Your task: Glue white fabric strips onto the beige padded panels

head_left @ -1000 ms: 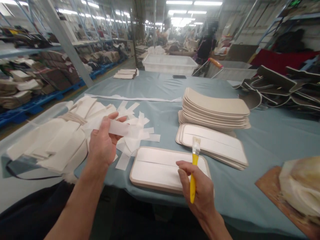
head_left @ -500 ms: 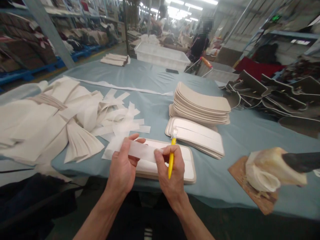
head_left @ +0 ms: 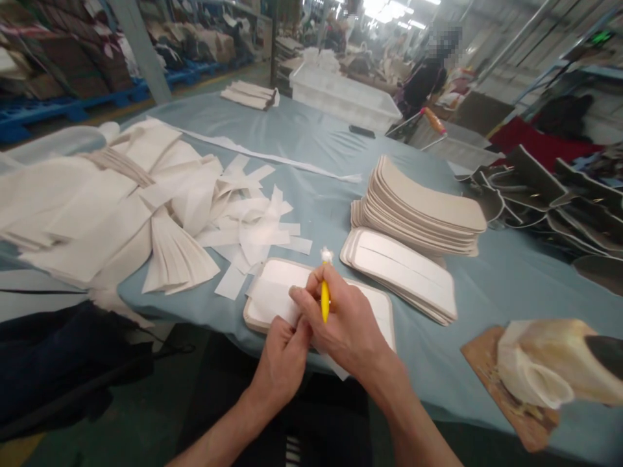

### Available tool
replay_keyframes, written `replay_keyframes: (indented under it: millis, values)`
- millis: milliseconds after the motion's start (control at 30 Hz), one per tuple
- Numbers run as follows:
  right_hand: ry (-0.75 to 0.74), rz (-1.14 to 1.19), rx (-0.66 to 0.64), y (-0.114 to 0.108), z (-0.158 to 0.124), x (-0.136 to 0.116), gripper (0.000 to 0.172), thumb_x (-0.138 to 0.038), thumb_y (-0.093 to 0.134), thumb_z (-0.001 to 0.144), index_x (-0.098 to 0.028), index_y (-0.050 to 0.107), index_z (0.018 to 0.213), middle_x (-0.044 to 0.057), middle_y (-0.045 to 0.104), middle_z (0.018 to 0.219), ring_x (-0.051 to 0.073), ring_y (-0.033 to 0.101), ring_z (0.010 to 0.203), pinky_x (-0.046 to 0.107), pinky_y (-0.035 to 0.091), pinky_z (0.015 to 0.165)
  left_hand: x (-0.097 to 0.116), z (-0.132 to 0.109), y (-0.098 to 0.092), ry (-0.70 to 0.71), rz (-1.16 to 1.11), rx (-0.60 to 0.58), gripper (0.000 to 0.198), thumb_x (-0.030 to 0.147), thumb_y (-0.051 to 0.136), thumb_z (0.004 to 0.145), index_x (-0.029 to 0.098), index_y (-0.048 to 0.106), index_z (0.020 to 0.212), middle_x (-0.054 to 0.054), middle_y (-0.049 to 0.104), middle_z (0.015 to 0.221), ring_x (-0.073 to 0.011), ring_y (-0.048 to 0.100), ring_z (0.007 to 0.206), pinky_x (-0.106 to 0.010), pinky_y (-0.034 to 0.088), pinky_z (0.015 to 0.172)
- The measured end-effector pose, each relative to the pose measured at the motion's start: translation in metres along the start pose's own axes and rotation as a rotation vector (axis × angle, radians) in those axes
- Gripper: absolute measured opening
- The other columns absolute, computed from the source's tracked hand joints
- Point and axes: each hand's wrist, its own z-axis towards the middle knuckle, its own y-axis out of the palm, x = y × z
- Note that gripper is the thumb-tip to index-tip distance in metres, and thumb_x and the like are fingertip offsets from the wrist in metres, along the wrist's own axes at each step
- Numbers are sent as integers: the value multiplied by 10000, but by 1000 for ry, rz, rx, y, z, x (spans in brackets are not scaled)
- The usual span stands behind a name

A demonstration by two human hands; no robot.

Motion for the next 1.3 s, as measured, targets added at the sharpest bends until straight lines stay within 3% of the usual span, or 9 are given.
replay_keyframes:
  millis: [167,300,367,500,567,733,833,1033,1300]
  values:
    - [2,-72,-131,13,16,-16,71,-313,578,902,-269,532,932,-21,632,736,208,568,681,288,309,627,2,0,0,-4,107,25,387,518,613,763,183,555,577,-14,549,548,-143,465,573,-254,390,498]
    - [-4,-95,-161,21,22,-22,168,-194,523,850,-270,530,999,-36,590,696,203,524,630,287,273,601,6,1,3,29,82,41,286,455,589,746,175,645,726,-49,684,680,-197,581,677,-283,478,560]
    - [-16,-90,-148,24,25,-20,206,-176,490,840,-268,522,1023,-40,569,684,203,517,616,288,267,599,11,1,4,63,75,-47,254,403,565,789,171,667,780,-64,728,759,-214,623,738,-294,513,612]
    - [-28,-49,-142,20,35,-5,139,-243,462,890,-264,499,1023,-49,542,674,193,504,608,284,286,602,19,-9,1,81,261,-374,205,262,520,903,178,680,805,-38,739,758,-188,668,734,-261,510,648]
    - [-28,-50,-179,15,38,6,97,-289,473,912,-267,488,1004,-56,528,662,187,490,612,282,291,603,20,-17,-5,166,420,-399,168,223,533,939,191,692,898,-13,751,799,-159,680,706,-239,500,641]
    - [-10,-148,-243,6,39,24,110,-335,523,909,-274,470,983,-59,521,660,189,494,629,282,291,614,21,-27,-31,708,689,-144,133,177,550,982,202,665,1044,2,749,852,-145,705,749,-239,541,699]
    - [0,-184,-235,6,37,28,141,-346,544,889,-269,466,978,-39,570,714,201,542,675,285,315,641,24,-21,-45,895,821,20,119,167,550,991,188,647,1056,-23,759,916,-162,713,818,-284,564,799]
    - [12,-254,-182,6,36,35,158,-350,560,885,-260,496,997,-27,609,742,197,548,646,288,329,635,19,-12,-55,960,976,122,154,163,553,988,178,662,1096,-68,779,1079,-198,734,1012,-344,577,930]
    - [-3,-195,-174,0,34,42,157,-341,588,898,-264,484,987,-47,576,694,193,545,651,290,353,648,10,-12,-52,993,1057,98,232,161,564,965,157,655,1179,-101,768,1229,-231,712,1186,-407,552,1093]
